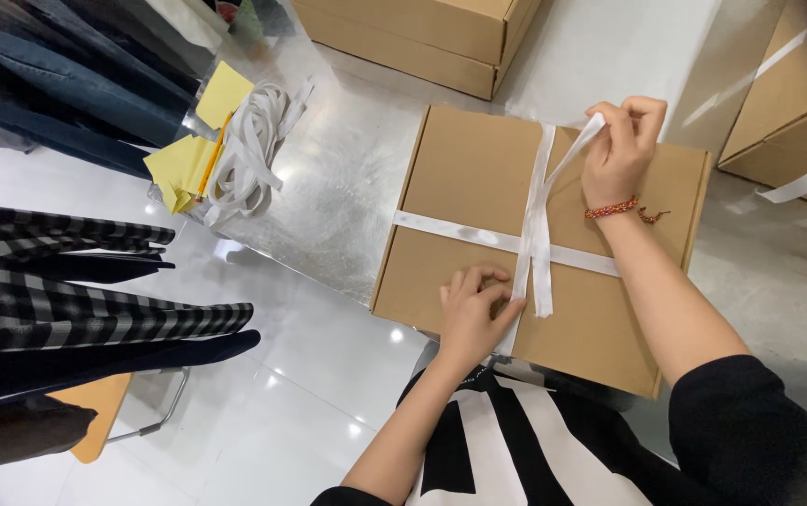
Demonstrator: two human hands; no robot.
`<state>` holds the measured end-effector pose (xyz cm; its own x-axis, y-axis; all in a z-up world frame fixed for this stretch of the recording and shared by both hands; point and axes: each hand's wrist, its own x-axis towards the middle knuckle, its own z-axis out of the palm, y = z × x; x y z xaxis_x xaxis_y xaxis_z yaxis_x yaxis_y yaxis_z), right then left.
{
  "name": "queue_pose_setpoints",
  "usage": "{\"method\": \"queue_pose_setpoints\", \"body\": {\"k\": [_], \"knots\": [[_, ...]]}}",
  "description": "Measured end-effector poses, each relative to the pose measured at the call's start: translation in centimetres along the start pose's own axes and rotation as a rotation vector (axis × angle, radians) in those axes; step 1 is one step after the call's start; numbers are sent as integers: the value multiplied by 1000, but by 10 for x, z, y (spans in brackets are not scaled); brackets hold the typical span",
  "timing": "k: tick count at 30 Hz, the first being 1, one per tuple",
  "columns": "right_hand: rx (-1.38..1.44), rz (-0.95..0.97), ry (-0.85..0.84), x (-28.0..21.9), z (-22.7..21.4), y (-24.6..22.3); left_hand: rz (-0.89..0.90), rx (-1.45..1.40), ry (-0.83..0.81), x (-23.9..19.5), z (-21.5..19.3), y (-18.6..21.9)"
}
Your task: The person ties a white ribbon around a cardboard box, forming a bow. They then write on a yellow sticky note with a pencil and place it on the box. Finally, they stack the wrapped box with others and handle a sheet of bubble wrap.
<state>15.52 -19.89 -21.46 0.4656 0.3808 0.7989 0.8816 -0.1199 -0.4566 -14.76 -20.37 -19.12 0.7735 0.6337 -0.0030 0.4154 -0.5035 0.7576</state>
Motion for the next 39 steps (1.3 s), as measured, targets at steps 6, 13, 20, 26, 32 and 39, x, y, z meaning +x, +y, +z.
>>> {"method": "queue_pose_setpoints", "body": {"k": [6,13,20,26,32,39], "knots": [[369,335,-203,4,-21,-28,20,-25,8,-3,3,-8],[899,1013,-183,15,-71,-103,38,12,58,-4,11,-14],[928,1423,-109,-57,-121,-189,13,8,72,2,13,-15],[799,1666,-94,-166,-131,-231,85,40,-36,10,-3,-18],[595,1630,-135,-201,-120,-251,194,43,-94,11,-5,-31],[296,1416,-127,-222,-111,-252,208,24,-135,8,-14,-29]]}}
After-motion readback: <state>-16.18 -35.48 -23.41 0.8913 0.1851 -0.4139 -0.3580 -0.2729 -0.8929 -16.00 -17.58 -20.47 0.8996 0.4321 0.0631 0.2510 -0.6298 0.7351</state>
